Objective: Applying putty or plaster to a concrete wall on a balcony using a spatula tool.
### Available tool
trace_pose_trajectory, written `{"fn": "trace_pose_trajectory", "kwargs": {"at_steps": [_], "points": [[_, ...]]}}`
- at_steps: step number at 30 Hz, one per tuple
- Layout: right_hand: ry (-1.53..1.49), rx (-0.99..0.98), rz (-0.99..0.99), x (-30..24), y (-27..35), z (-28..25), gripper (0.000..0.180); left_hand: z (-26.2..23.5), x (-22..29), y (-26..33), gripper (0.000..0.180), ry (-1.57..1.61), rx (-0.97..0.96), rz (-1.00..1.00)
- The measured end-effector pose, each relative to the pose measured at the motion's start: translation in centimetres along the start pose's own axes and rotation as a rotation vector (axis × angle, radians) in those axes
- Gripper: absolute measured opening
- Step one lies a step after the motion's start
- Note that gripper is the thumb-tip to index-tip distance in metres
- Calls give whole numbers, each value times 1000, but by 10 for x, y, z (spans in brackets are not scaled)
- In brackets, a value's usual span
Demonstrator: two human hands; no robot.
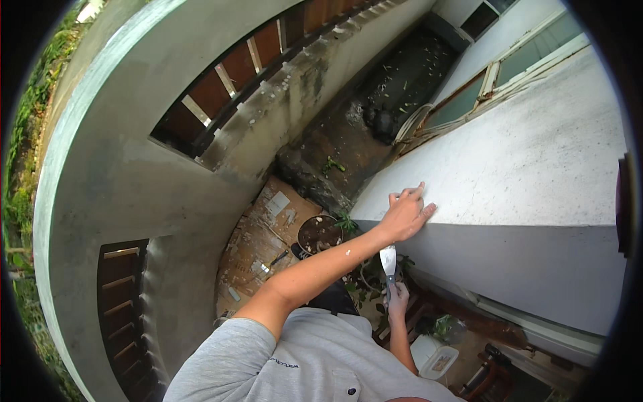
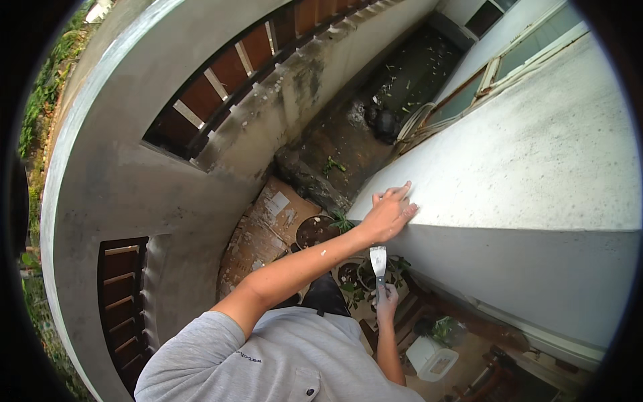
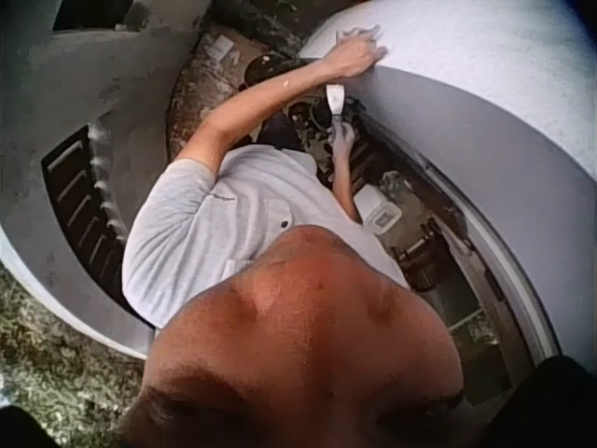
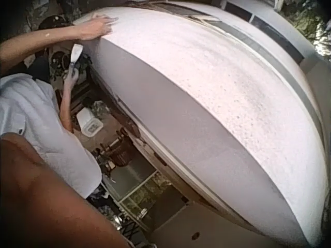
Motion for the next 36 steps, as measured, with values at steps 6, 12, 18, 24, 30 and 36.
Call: {"fn": "trace_pose_trajectory", "kwargs": {"at_steps": [6,12,18,24,30,36], "points": [[25,-9,-54,11,17,-13,12,-52,108,51,58,7,-12,241],[36,-98,-111,-13,14,19,12,-85,169,61,58,177,-65,502],[32,-139,-189,-42,23,41,12,-102,222,48,65,400,29,570],[-12,-50,-207,-38,31,28,12,-74,150,43,72,134,-32,307],[9,-126,-228,-55,39,48,14,-74,135,54,51,-2,52,232],[-26,-221,-217,-68,37,95,12,-74,136,63,40,125,22,165]]}}
Point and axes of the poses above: each hand's wrist, its own y-axis away from the middle knuckle, its own z-axis out of the palm, x = y × z, the point moved 10 cm from there along -y, towards the middle knuckle, and after that the axes turned 14 degrees about -z, right-handed, at the moved point
